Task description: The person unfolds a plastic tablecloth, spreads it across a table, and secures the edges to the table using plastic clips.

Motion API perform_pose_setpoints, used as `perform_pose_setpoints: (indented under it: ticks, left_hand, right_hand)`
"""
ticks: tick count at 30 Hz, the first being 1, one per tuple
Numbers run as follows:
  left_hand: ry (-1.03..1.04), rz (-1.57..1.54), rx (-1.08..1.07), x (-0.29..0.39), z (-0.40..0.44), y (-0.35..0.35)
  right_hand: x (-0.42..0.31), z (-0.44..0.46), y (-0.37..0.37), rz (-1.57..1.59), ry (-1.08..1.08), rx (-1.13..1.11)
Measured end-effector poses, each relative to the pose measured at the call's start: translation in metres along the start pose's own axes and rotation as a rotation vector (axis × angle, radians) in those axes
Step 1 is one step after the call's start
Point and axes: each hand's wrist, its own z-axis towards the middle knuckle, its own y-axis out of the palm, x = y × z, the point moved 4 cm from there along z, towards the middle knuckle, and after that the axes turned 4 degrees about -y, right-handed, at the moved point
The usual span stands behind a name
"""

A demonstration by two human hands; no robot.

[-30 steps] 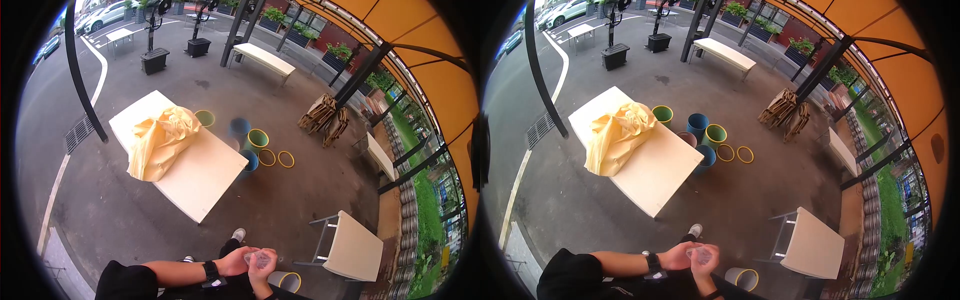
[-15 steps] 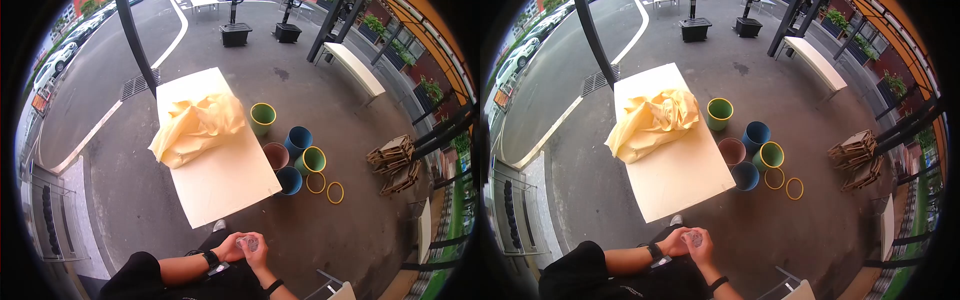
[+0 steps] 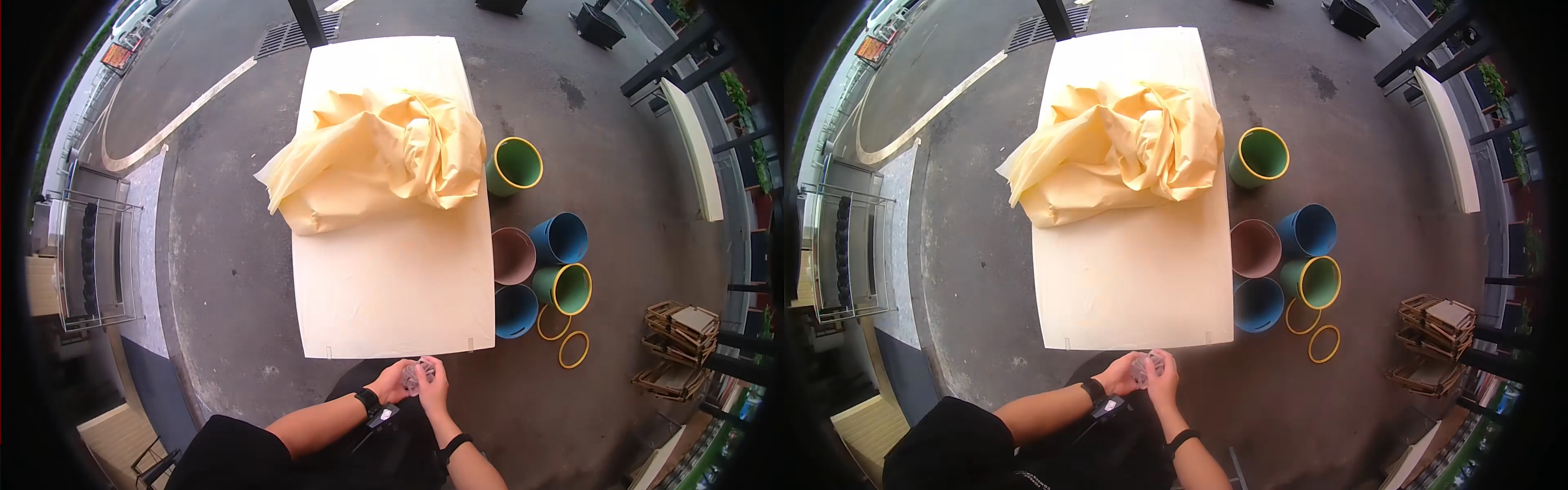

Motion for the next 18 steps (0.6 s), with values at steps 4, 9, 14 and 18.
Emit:
perform_pose_setpoints:
  ticks: [4, 9, 14, 18]
  left_hand:
    - [0.103, 0.014, 0.114, 0.048, 0.034, 0.002]
    - [0.29, 0.053, 0.381, 0.107, 0.046, 0.008]
    - [0.36, 0.167, 0.388, 0.135, 0.04, 0.021]
    - [0.473, 0.526, 0.628, 0.153, 0.053, 0.01]
  right_hand:
    - [0.019, 0.066, 0.012, -0.001, 0.073, -0.128]
    - [0.073, 0.116, 0.028, 0.146, 0.133, -0.14]
    - [0.083, 0.14, 0.031, 0.211, 0.277, -0.257]
    - [0.083, 0.15, 0.024, 0.073, 0.162, -0.229]
